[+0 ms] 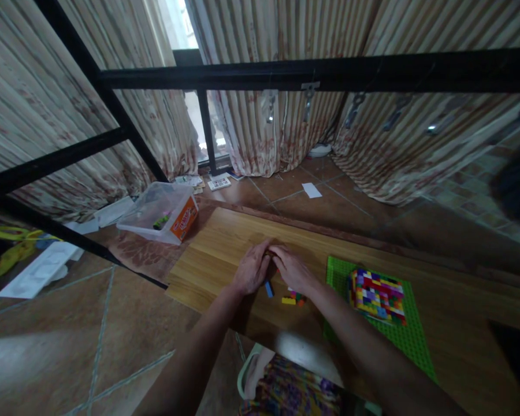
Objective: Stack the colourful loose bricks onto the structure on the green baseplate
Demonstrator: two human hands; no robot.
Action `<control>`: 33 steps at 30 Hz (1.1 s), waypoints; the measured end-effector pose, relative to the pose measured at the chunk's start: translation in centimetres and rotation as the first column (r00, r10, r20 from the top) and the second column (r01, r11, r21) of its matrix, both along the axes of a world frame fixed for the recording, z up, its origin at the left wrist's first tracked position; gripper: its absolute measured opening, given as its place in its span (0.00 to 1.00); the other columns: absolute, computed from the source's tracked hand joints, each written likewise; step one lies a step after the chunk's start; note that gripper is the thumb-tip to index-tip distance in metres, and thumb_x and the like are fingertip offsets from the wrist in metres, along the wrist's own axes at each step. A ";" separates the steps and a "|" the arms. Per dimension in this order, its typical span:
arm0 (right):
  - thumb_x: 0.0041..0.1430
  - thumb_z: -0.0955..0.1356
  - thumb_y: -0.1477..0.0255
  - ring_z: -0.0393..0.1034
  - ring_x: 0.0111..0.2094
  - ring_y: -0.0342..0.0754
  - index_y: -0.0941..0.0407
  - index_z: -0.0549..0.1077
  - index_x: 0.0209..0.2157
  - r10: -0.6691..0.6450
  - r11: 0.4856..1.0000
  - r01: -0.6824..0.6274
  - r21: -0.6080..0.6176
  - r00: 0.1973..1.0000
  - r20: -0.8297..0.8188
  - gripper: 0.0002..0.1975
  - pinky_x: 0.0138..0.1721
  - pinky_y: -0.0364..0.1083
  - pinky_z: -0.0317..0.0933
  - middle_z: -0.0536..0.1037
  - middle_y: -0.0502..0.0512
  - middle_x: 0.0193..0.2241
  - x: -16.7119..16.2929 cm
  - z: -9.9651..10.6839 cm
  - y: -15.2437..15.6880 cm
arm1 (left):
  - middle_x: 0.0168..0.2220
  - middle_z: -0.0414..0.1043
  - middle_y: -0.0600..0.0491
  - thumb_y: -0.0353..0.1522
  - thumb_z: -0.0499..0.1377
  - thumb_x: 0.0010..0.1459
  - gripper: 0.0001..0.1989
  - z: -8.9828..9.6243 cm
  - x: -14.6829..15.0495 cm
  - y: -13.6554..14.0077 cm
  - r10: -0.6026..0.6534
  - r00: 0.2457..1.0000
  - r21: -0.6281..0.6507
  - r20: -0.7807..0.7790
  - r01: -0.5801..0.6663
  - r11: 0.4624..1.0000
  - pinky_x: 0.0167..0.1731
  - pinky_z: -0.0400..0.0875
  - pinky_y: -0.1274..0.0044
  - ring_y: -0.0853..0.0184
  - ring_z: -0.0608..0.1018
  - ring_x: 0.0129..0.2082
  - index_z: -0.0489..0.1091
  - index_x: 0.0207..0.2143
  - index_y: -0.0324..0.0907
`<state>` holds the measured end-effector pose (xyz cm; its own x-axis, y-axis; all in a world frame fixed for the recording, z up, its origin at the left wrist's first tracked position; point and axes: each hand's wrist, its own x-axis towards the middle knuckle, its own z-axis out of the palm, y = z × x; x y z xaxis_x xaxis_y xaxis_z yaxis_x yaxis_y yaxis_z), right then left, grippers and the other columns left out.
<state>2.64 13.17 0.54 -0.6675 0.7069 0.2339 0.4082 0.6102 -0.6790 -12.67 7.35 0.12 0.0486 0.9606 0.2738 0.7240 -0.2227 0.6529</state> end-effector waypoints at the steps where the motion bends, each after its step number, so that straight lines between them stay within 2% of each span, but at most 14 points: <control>1: 0.64 0.58 0.77 0.66 0.53 0.48 0.56 0.68 0.53 -0.016 1.000 0.016 -0.024 1.000 -0.009 0.18 0.56 0.51 0.58 0.73 0.60 0.51 0.5 0.0 -0.4 | 0.59 0.65 0.44 0.34 0.46 0.65 0.23 0.1 0.3 -0.3 -0.007 1.000 0.001 0.020 0.007 1.000 0.59 0.62 0.64 0.60 0.66 0.60 0.57 0.61 0.39; 6: 0.64 0.57 0.76 0.69 0.50 0.47 0.53 0.69 0.52 -0.036 0.988 0.030 -0.151 0.999 -0.039 0.19 0.53 0.51 0.61 0.75 0.56 0.49 2.6 1.1 -1.6 | 0.57 0.67 0.44 0.36 0.45 0.66 0.22 0.3 1.3 -1.6 -0.034 0.991 0.016 0.126 0.032 0.999 0.59 0.62 0.65 0.60 0.68 0.59 0.58 0.60 0.39; 10: 0.64 0.57 0.74 0.71 0.49 0.48 0.54 0.69 0.53 -0.080 0.975 0.065 -0.210 0.995 -0.060 0.19 0.51 0.51 0.63 0.76 0.57 0.48 3.8 1.6 -2.5 | 0.54 0.70 0.45 0.38 0.43 0.67 0.23 0.5 2.7 -2.5 -0.009 0.977 0.000 0.215 0.009 1.000 0.58 0.64 0.67 0.62 0.71 0.56 0.57 0.60 0.39; 17: 0.64 0.58 0.72 0.72 0.49 0.48 0.54 0.72 0.50 -0.229 0.953 0.191 -0.237 0.962 -0.146 0.18 0.53 0.52 0.63 0.78 0.56 0.47 5.9 2.0 -4.2 | 0.55 0.69 0.42 0.41 0.44 0.67 0.23 0.0 5.7 -3.6 0.217 0.902 0.004 0.372 -0.235 0.972 0.58 0.63 0.67 0.60 0.71 0.56 0.62 0.58 0.37; 21: 0.62 0.60 0.73 0.73 0.45 0.49 0.53 0.74 0.46 -0.351 0.927 0.319 -0.196 0.922 -0.161 0.14 0.47 0.50 0.65 0.78 0.56 0.43 8.0 2.3 -6.9 | 0.55 0.69 0.42 0.42 0.45 0.67 0.24 -0.6 6.0 -4.3 0.301 0.814 -0.004 0.496 -0.344 0.939 0.57 0.64 0.67 0.60 0.71 0.56 0.62 0.58 0.38; 24: 0.61 0.62 0.74 0.72 0.42 0.49 0.53 0.75 0.41 -0.338 0.938 0.321 -0.128 0.930 -0.144 0.11 0.45 0.49 0.65 0.78 0.55 0.39 8.9 1.6 -9.1 | 0.55 0.69 0.42 0.43 0.46 0.66 0.24 -0.7 5.4 -5.2 0.358 0.771 -0.010 0.526 -0.416 0.909 0.57 0.64 0.67 0.60 0.71 0.56 0.64 0.57 0.39; 30: 0.61 0.63 0.75 0.69 0.40 0.51 0.55 0.74 0.35 -0.298 0.955 0.298 -0.019 0.952 -0.064 0.08 0.44 0.50 0.62 0.75 0.57 0.35 7.8 0.1 -10.3 | 0.51 0.72 0.43 0.42 0.48 0.65 0.22 -0.8 4.6 -6.0 0.446 0.768 -0.021 0.459 -0.493 0.870 0.56 0.65 0.68 0.60 0.72 0.53 0.69 0.52 0.39; 33: 0.61 0.63 0.74 0.69 0.38 0.50 0.55 0.73 0.31 -0.324 0.946 0.319 -0.065 0.941 -0.100 0.08 0.42 0.49 0.62 0.75 0.55 0.33 7.6 0.6 -10.4 | 0.50 0.73 0.43 0.41 0.49 0.64 0.21 -0.9 4.5 -5.7 0.444 0.799 -0.018 0.405 -0.479 0.878 0.55 0.65 0.67 0.60 0.73 0.52 0.69 0.51 0.39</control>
<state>10.22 2.78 1.13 -0.3755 0.8917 0.2528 0.4999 0.4245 -0.7549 -8.14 1.62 -0.76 -0.5205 0.8156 0.2527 0.4482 0.0090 0.8939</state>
